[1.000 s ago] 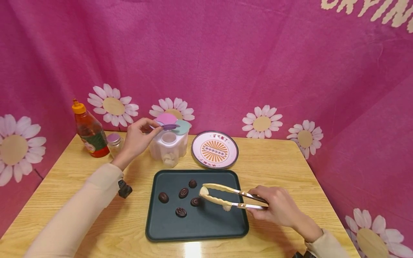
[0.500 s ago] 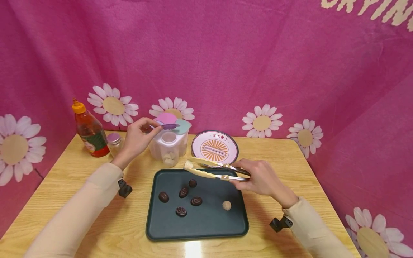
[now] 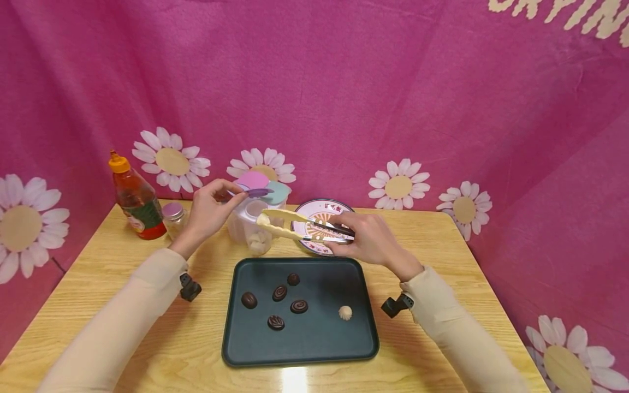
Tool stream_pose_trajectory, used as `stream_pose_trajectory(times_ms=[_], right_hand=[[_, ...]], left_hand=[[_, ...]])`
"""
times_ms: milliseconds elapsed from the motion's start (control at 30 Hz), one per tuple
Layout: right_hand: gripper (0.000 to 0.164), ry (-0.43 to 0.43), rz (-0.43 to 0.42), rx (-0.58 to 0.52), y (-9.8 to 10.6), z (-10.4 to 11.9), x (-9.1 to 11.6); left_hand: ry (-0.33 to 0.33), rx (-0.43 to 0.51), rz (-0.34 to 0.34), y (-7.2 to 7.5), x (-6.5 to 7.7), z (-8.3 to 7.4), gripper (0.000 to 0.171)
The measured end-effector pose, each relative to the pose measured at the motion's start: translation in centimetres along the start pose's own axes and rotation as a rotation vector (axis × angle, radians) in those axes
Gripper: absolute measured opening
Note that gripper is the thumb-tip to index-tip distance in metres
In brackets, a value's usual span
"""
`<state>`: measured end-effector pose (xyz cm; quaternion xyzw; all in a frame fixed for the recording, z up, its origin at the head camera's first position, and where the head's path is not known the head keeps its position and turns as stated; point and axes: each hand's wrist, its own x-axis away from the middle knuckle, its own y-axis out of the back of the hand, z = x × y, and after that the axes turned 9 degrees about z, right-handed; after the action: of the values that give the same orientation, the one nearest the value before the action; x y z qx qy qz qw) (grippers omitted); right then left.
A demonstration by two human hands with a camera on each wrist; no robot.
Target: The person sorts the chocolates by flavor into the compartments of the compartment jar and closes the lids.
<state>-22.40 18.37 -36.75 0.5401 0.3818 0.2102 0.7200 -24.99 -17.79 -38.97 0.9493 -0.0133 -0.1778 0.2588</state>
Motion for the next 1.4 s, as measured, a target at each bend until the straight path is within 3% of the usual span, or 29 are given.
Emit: stream_pose_trajectory(times_ms=[367,733,967,1400], right_hand=[[0.044,-0.033,-0.01,-0.047,-0.8,-1.1,-2.8],[0.045,-0.056,0.027,-0.046,-0.5,-1.4,-3.1],[0.049,-0.086,0.04,-0.012,1.0,-1.5,-1.4],[0.047,-0.106,0.156,0.06,4.3,-2.2,4.4]], left_hand=[[-0.001,0.002,0.005,0.1,0.1,0.0,0.023],[0.003,0.004,0.014,0.1,0.1,-0.1,0.022],[0.007,0.013,0.018,0.1,0.1,-0.1,0.022],[0.01,0.0,0.018,0.1,0.2,-0.1,0.022]])
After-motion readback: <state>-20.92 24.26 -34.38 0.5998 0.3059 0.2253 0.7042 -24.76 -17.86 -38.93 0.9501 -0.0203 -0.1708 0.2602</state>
